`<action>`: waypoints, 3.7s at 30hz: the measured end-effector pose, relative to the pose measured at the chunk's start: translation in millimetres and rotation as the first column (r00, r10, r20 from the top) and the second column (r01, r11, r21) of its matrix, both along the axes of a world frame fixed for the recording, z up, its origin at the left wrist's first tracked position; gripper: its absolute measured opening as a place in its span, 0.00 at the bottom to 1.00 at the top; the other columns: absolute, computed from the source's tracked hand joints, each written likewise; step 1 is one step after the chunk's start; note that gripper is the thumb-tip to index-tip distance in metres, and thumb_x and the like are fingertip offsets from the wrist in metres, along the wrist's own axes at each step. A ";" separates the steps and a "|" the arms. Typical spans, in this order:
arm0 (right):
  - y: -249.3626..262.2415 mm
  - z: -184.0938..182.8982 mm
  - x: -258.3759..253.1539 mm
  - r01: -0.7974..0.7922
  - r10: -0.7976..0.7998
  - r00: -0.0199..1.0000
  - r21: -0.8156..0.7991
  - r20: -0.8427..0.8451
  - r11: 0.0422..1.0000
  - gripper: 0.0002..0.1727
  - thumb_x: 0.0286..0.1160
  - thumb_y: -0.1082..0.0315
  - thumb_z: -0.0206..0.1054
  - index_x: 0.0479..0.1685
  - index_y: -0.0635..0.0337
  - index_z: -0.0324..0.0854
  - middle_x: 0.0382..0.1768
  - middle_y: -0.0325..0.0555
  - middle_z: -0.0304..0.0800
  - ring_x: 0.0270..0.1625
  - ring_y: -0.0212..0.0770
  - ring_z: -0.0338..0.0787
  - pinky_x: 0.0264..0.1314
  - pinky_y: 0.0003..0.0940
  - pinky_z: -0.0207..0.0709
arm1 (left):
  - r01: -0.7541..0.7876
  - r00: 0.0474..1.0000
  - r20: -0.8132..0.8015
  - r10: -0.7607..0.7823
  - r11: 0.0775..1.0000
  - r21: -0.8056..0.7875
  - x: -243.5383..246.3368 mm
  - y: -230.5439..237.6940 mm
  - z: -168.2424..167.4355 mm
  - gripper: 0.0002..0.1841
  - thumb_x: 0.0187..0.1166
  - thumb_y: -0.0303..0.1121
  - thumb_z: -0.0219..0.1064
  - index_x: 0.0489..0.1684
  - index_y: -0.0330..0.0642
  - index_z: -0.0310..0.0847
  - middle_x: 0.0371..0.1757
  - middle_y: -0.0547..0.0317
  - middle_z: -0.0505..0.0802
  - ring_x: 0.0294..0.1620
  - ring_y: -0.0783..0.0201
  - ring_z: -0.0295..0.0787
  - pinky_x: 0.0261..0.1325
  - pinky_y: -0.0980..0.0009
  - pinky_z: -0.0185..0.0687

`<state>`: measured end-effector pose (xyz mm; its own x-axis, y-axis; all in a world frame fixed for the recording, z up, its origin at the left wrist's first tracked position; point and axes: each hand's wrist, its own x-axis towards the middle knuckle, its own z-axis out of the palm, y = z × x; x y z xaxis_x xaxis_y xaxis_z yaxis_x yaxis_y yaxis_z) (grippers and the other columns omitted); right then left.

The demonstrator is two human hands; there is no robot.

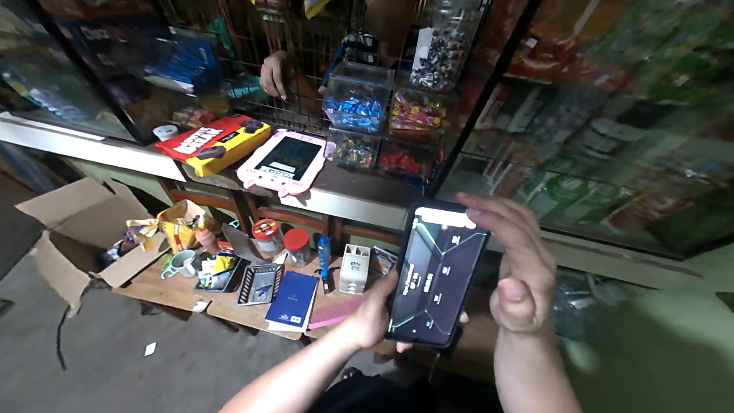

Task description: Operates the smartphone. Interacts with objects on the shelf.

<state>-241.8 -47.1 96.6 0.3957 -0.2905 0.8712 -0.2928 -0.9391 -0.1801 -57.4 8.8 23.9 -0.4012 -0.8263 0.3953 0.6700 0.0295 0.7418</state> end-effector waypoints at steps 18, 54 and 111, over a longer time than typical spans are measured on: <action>15.1 -34.4 -22.1 0.092 -0.084 0.994 0.128 -0.066 0.988 0.41 0.79 0.28 0.53 0.75 0.54 0.73 0.69 0.47 0.82 0.69 0.29 0.81 0.68 0.24 0.76 | 0.080 0.779 0.544 -0.312 0.910 0.407 71.2 -21.4 45.7 0.28 0.93 0.50 0.32 0.42 0.57 0.84 0.35 0.69 0.96 0.27 0.79 0.91 0.22 0.82 0.83; 25.6 -75.2 -11.1 0.359 -0.390 0.909 -0.201 -0.147 0.912 0.30 0.69 0.31 0.69 0.60 0.40 0.79 0.66 0.39 0.73 0.79 0.37 0.67 0.89 0.39 0.48 | 0.067 0.381 0.709 -0.593 0.783 0.618 91.5 -48.9 77.7 0.29 0.91 0.59 0.38 0.57 0.53 0.83 0.39 0.60 0.94 0.27 0.72 0.91 0.17 0.78 0.79; 18.9 -94.7 -7.1 0.290 -0.280 0.957 -0.332 0.077 0.898 0.18 0.67 0.47 0.80 0.46 0.44 0.80 0.52 0.35 0.73 0.60 0.31 0.76 0.81 0.39 0.61 | 0.020 0.342 0.724 -0.599 0.775 0.631 91.1 -54.5 85.8 0.30 0.89 0.63 0.41 0.49 0.53 0.86 0.34 0.61 0.94 0.22 0.74 0.88 0.12 0.80 0.73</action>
